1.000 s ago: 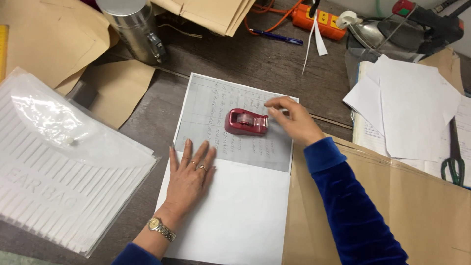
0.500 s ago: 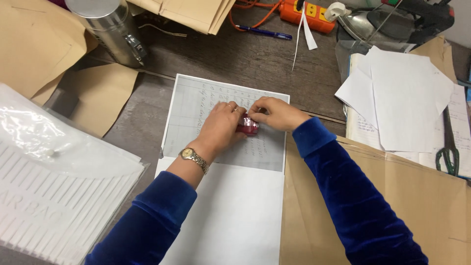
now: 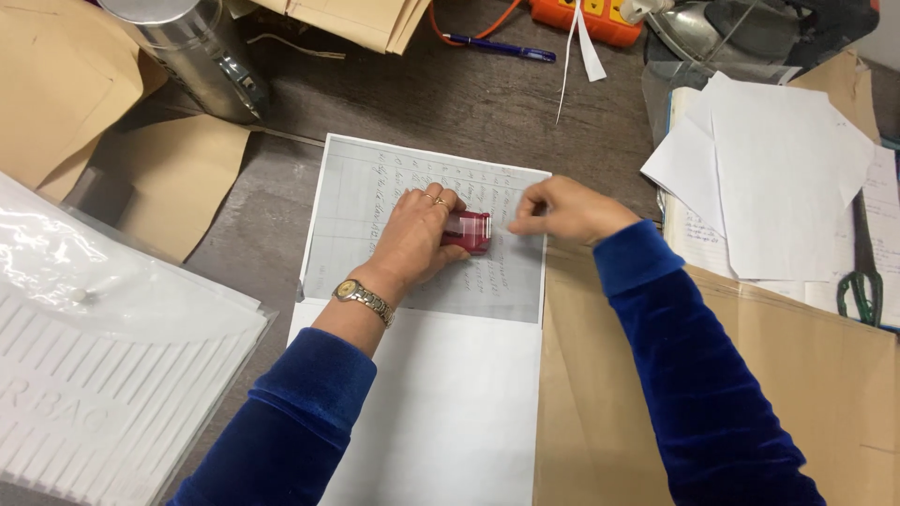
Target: The person tapes a white sheet of paper onto a larger brown paper sheet on a table. They use a red tape dispenser to apply tape to the edges of the white paper, smoothing it down. They then place a printed document on top of the taped paper and secure it with additional tape.
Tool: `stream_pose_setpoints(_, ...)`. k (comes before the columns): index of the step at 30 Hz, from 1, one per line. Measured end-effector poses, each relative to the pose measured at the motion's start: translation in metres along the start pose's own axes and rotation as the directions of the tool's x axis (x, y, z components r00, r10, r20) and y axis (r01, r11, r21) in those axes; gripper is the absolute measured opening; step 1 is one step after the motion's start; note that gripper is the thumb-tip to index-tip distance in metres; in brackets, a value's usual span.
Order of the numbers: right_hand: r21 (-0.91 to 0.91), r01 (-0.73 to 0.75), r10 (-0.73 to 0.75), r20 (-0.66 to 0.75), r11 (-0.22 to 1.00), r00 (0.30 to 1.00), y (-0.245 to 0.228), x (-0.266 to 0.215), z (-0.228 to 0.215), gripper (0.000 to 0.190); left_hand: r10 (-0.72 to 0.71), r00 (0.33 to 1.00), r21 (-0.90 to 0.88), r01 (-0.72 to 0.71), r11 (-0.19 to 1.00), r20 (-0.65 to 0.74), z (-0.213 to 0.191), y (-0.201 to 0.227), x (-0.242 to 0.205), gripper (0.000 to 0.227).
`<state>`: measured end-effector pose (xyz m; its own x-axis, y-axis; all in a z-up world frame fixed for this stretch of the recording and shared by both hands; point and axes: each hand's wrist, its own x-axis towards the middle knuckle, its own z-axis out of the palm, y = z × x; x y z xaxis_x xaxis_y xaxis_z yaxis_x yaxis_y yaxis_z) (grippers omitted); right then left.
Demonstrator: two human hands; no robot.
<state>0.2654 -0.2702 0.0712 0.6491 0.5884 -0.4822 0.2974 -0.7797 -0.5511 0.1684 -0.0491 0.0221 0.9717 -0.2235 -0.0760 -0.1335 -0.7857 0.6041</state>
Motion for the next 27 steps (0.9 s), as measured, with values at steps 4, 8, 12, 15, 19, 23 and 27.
stream_pose_setpoints(4, 0.032, -0.136, 0.138, -0.076, 0.99, 0.987, 0.013, 0.009, 0.021, 0.023, 0.026, 1.0, 0.014, -0.025, 1.0, -0.018, -0.002, 0.001, 0.0, 0.063)
stream_pose_setpoints(8, -0.154, -0.195, 0.141, -0.305, 0.969, 0.942, 0.025, 0.02, 0.021, 0.017, -0.007, 1.0, 0.023, 0.006, 1.0, 0.017, -0.006, 0.005, 0.0, 0.064)
stream_pose_setpoints(12, 0.185, -0.173, 0.223, -0.302, 0.968, 0.927, -0.015, -0.028, 0.003, 0.014, -0.004, 1.0, 0.024, 0.003, 1.0, 0.021, -0.003, 0.005, -0.002, 0.063)
stream_pose_setpoints(15, 0.387, -0.032, 0.117, -0.197, 0.921, 0.974, -0.024, -0.048, 0.004, 0.006, -0.015, 1.0, 0.005, 0.015, 1.0, 0.017, -0.017, 0.016, -0.008, 0.067)
stream_pose_setpoints(19, 0.425, -0.028, 0.105, -0.159, 0.905, 0.982, -0.054, -0.081, 0.015, 0.005, 0.05, 0.975, -0.212, -0.097, 0.973, -0.218, -0.044, 0.058, -0.045, 0.078)
stream_pose_setpoints(23, 0.433, -0.027, 0.071, -0.086, 0.901, 0.994, -0.065, -0.094, 0.041, 0.006, -0.117, 0.988, -0.619, 0.031, 0.785, -0.099, -0.029, 0.073, -0.08, 0.059)
stream_pose_setpoints(27, 0.461, -0.002, 0.02, -0.035, 0.887, 0.999, -0.074, -0.112, 0.076, 0.004, -0.301, 0.95, -0.59, 0.293, 0.752, 0.087, -0.012, 0.07, -0.117, 0.022)
